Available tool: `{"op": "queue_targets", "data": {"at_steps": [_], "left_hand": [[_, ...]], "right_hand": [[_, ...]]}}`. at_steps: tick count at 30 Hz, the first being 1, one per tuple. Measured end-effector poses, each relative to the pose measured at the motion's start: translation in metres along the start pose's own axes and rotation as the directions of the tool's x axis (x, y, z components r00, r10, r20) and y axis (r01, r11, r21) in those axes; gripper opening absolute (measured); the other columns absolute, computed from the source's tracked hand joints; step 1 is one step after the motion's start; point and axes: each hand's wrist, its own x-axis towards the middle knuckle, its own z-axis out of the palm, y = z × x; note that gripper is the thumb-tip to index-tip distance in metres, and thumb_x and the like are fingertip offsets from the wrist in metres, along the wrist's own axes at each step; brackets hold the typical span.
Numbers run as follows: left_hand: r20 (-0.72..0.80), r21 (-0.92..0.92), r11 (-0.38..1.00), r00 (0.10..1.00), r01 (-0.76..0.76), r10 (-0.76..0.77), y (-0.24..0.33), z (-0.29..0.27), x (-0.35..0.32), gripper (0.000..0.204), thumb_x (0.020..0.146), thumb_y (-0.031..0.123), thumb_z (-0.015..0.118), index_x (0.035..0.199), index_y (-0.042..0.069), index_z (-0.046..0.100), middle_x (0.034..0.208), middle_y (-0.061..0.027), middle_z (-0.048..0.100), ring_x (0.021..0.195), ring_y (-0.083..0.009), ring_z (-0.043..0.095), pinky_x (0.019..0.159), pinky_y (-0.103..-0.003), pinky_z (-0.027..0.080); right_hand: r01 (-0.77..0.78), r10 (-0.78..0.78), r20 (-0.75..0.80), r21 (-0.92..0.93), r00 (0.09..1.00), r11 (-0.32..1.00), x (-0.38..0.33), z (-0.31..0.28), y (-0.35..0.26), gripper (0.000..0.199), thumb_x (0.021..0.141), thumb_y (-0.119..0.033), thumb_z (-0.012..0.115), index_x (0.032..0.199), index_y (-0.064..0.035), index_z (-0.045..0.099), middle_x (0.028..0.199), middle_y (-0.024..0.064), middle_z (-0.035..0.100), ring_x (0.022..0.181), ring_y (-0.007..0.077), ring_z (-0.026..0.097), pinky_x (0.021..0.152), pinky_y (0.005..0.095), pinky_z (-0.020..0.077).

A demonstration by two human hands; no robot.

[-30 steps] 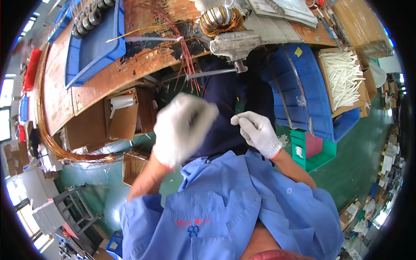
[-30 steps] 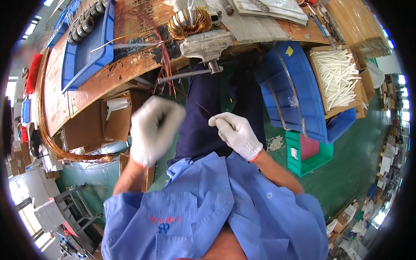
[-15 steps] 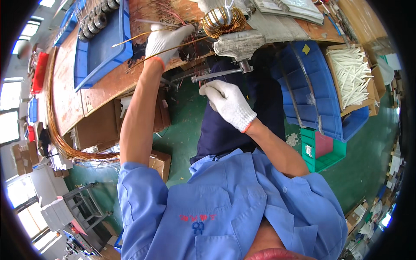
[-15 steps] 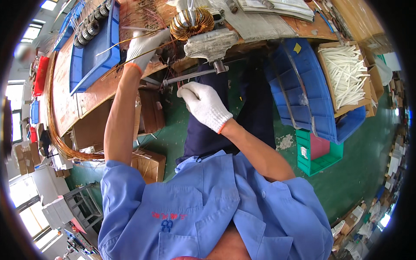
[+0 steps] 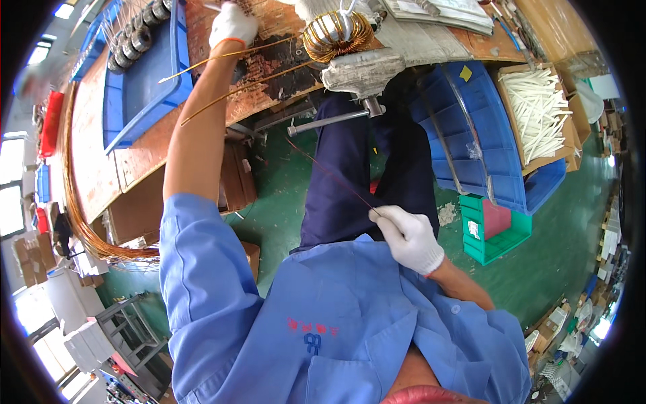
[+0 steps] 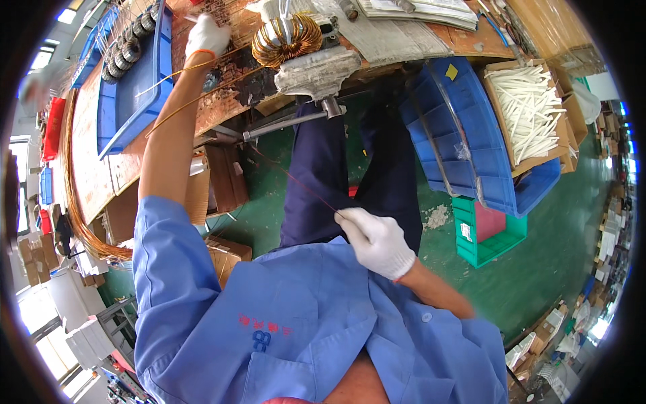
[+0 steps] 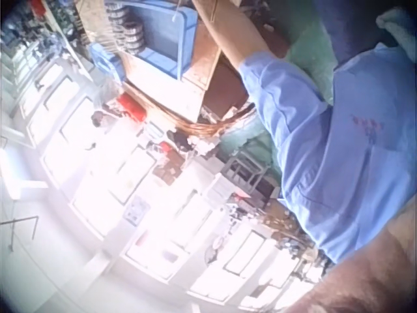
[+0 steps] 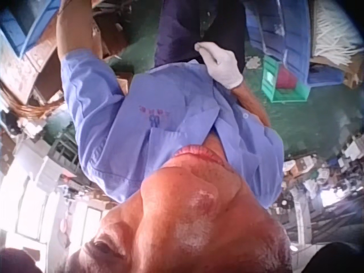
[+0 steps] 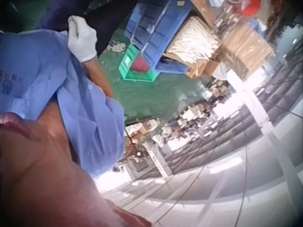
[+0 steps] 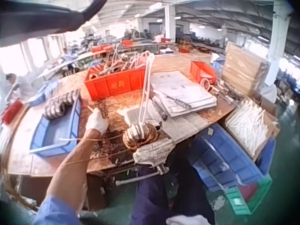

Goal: Winding and securing copper wire coils using a hand-operated tensioning tool.

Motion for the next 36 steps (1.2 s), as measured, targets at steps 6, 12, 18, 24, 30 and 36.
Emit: {"op": "queue_targets", "data": {"at_steps": [6,12,18,24,30,36], "left_hand": [[-0.184,-0.345,0.902,0.961,-0.26,0.207,-0.045,-0.073,-0.092,0.057,0.099,0.049,0.065,0.128,0.001,0.07,0.099,-0.0133,0.075,0.075,-0.0142,0.066,0.069,-0.027,0.052],[0.538,-0.771,0.485,0.829,0.412,0.151,-0.006,-0.099,-0.295,0.073,0.111,0.057,0.041,0.131,-0.01,0.061,0.106,-0.0176,0.072,0.089,-0.023,0.071,0.083,-0.037,0.059],[0.56,-0.394,-0.851,0.825,0.347,0.077,0.031,-0.072,-0.346,0.052,0.114,0.046,0.041,0.071,0.016,0.041,0.064,0.0066,0.021,0.05,-0.0087,0.016,0.04,-0.028,0.013],[0.081,-0.722,-0.687,0.977,-0.079,-0.198,0.028,-0.096,-0.322,0.06,0.113,0.056,0.031,0.065,0.02,0.026,0.06,0.0056,0.017,0.049,-0.0097,0.012,0.039,-0.028,0.012],[0.228,-0.772,-0.586,0.968,0.246,0.106,0.141,-0.092,-0.339,0.061,0.108,0.063,0.042,0.066,0.019,0.031,0.059,0.006,0.02,0.047,-0.0105,0.016,0.038,-0.029,0.013],[-0.097,-0.815,-0.579,0.99,-0.021,0.102,0.113,-0.151,-0.22,0.061,0.112,0.059,0.032,0.066,0.018,0.032,0.058,0.0063,0.021,0.047,-0.0114,0.018,0.039,-0.028,0.014]], "right_hand": [[-0.218,0.209,0.12,0.069,0.971,0.974,-0.013,-0.023,0.004,0.015,0.099,-0.005,0.066,0.111,0.0032,0.071,0.096,0.0167,0.079,0.085,0.0228,0.079,0.073,0.0283,0.0599],[0.015,-0.03,0.089,0.155,0.996,0.988,-0.015,-0.016,0.012,0.013,0.098,-0.003,0.067,0.108,0.0036,0.072,0.095,0.0177,0.078,0.081,0.027,0.079,0.069,0.031,0.0605],[0.229,-0.231,0.122,0.034,0.965,0.973,-0.037,0.002,0.008,0.012,0.096,-0.007,0.07,0.104,0.0004,0.073,0.092,0.015,0.077,0.078,0.0306,0.076,0.065,0.0352,0.0602],[0.268,-0.262,0.156,-0.018,0.952,0.963,-0.071,-0.007,0.017,0.02,0.094,-0.006,0.072,0.113,0.0002,0.071,0.094,0.016,0.076,0.078,0.0314,0.076,0.066,0.0378,0.06],[0.146,-0.131,-0.097,0.165,0.987,0.975,-0.009,-0.011,-0.052,0.03,0.097,-0.002,0.065,0.127,0.0019,0.066,0.104,0.0174,0.077,0.091,0.0302,0.078,0.074,0.0325,0.0599],[0.235,-0.231,-0.21,-0.005,0.95,0.972,-0.009,-0.049,-0.059,0.015,0.095,0.005,0.064,0.109,0.0064,0.07,0.097,0.0192,0.077,0.085,0.0271,0.079,0.072,0.0305,0.0617]]}}
